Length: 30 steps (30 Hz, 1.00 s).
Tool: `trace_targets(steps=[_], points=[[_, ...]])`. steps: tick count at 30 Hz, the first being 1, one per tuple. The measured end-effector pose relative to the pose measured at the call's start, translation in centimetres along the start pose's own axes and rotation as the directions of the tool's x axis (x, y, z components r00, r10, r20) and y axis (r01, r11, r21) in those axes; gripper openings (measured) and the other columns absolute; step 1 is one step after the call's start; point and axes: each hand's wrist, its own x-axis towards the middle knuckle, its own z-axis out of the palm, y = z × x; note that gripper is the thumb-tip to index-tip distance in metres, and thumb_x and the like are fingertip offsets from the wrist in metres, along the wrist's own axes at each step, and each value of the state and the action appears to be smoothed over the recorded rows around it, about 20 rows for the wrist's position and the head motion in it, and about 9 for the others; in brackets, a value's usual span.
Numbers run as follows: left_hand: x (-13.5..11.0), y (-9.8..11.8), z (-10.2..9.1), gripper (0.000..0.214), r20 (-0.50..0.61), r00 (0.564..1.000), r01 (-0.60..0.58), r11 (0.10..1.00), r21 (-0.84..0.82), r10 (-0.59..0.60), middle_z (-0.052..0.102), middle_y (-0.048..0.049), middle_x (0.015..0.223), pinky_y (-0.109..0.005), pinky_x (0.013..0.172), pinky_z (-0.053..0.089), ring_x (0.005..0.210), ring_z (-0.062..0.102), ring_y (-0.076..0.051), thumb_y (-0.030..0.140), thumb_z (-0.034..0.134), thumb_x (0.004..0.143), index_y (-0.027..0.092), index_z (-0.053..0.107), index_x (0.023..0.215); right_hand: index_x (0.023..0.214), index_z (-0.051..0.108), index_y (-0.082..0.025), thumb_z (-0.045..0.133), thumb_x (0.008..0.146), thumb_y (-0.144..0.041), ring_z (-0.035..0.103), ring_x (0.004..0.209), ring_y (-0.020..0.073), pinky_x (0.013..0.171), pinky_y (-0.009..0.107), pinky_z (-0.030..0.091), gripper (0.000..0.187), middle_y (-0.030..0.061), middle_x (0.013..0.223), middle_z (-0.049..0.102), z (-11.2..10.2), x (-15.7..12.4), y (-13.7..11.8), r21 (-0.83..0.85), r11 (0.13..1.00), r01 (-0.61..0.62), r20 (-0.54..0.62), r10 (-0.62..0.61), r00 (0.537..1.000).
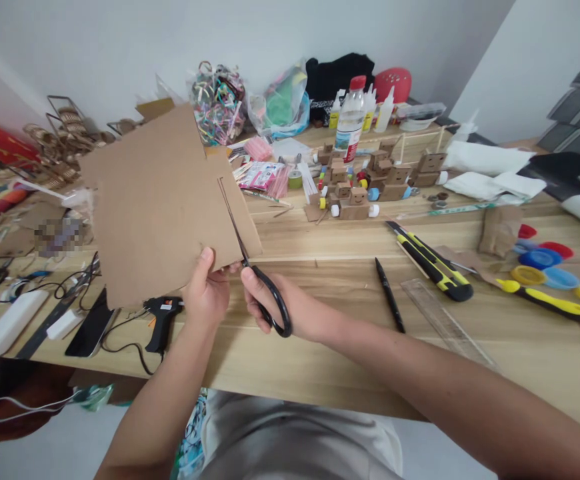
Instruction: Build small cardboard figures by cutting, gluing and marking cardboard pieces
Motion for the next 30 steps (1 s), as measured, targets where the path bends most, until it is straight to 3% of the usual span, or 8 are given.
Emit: trace_targets(steps=[2,4,8,11,13,15,19,30], points=[[0.0,0.2,0.4,0.055,-0.032,0.999,-0.039,0.999,-0.034,0.038,0.081,-0.0045,0.11,-0.035,0.075,0.063,0.086,0.077,-0.021,0.06,0.091,0.064,0.026,0.075,0.105,0.072,0.045,-0.025,0.031,0.076,-0.105,0.044,0.045,0.0108,0.05,0.029,0.037,0.081,-0.0063,0.057,0.047,0.3,0.0,0.5,-0.033,0.999,-0.025,0.017,0.026,1.0],[-0.1,0.5,0.8,0.054,-0.062,0.992,-0.11,0.993,-0.032,0.107,0.081,-0.0015,0.105,-0.032,0.066,0.061,0.079,0.076,-0.02,0.057,0.092,0.064,0.029,0.075,0.108,0.069,0.043,-0.026,0.029,0.074,-0.106,0.045,0.043,0.0106,0.049,0.029,0.036,0.082,-0.0061,0.056,0.047,0.3,-0.1,0.5,-0.043,0.998,-0.044,0.022,0.045,0.999],[0.4,1.2,0.7,0.065,-0.099,0.962,-0.255,0.967,0.012,0.255,0.08,0.0002,0.118,-0.033,0.068,0.061,0.091,0.076,-0.023,0.054,0.091,0.069,0.037,0.07,0.128,0.064,0.044,-0.026,0.028,0.08,-0.103,0.045,0.045,0.0119,0.051,0.03,0.038,0.08,-0.0033,0.05,0.048,-1.6,-1.0,-1.3,-0.192,0.98,-0.046,0.097,0.066,0.993],[1.0,1.1,0.0,0.068,-0.116,0.953,-0.276,0.96,0.04,0.279,0.08,-0.0013,0.12,-0.034,0.069,0.061,0.089,0.076,-0.023,0.057,0.088,0.071,0.036,0.068,0.132,0.066,0.047,-0.025,0.039,0.081,-0.1,0.047,0.048,0.0125,0.052,0.031,0.04,0.077,-0.0019,0.055,0.051,-4.2,-1.9,-3.3,-0.311,0.948,-0.07,0.201,0.137,0.97],[1.3,0.5,-0.6,0.065,-0.117,0.959,-0.252,0.965,0.07,0.258,0.079,-0.0024,0.123,-0.037,0.078,0.063,0.099,0.076,-0.025,0.06,0.085,0.075,0.034,0.068,0.132,0.067,0.048,-0.025,0.044,0.081,-0.098,0.049,0.048,0.0124,0.051,0.031,0.041,0.074,-0.0023,0.059,0.05,-5.6,-2.2,-4.4,-0.333,0.941,-0.056,0.236,0.141,0.961],[1.4,-0.3,-1.3,0.06,-0.109,0.968,-0.212,0.97,0.114,0.225,0.076,-0.0033,0.131,-0.043,0.097,0.062,0.122,0.071,-0.028,0.062,0.08,0.08,0.034,0.069,0.132,0.067,0.047,-0.026,0.041,0.083,-0.098,0.049,0.048,0.0123,0.052,0.032,0.041,0.074,-0.0023,0.059,0.049,-6.3,-2.2,-4.8,-0.338,0.941,-0.007,0.233,0.09,0.968],[1.2,-1.7,-2.1,0.052,-0.106,0.982,-0.136,0.971,0.199,0.159,0.072,-0.0012,0.142,-0.046,0.123,0.047,0.147,0.055,-0.026,0.059,0.077,0.086,0.036,0.07,0.132,0.069,0.046,-0.026,0.034,0.082,-0.101,0.048,0.048,0.0129,0.055,0.033,0.04,0.077,-0.003,0.058,0.049,-5.9,-1.5,-4.3,-0.31,0.95,0.035,0.219,0.035,0.975],[0.8,-2.4,-2.3,0.059,-0.031,0.988,-0.139,0.964,0.228,0.15,0.064,0.0007,0.154,-0.05,0.131,0.037,0.152,0.05,-0.027,0.061,0.075,0.088,0.039,0.063,0.142,0.071,0.044,-0.026,0.035,0.072,-0.107,0.047,0.047,0.0125,0.054,0.033,0.041,0.081,-0.0057,0.056,0.048,-4.5,-1.0,-3.8,-0.238,0.971,-0.022,0.146,0.058,0.987]])
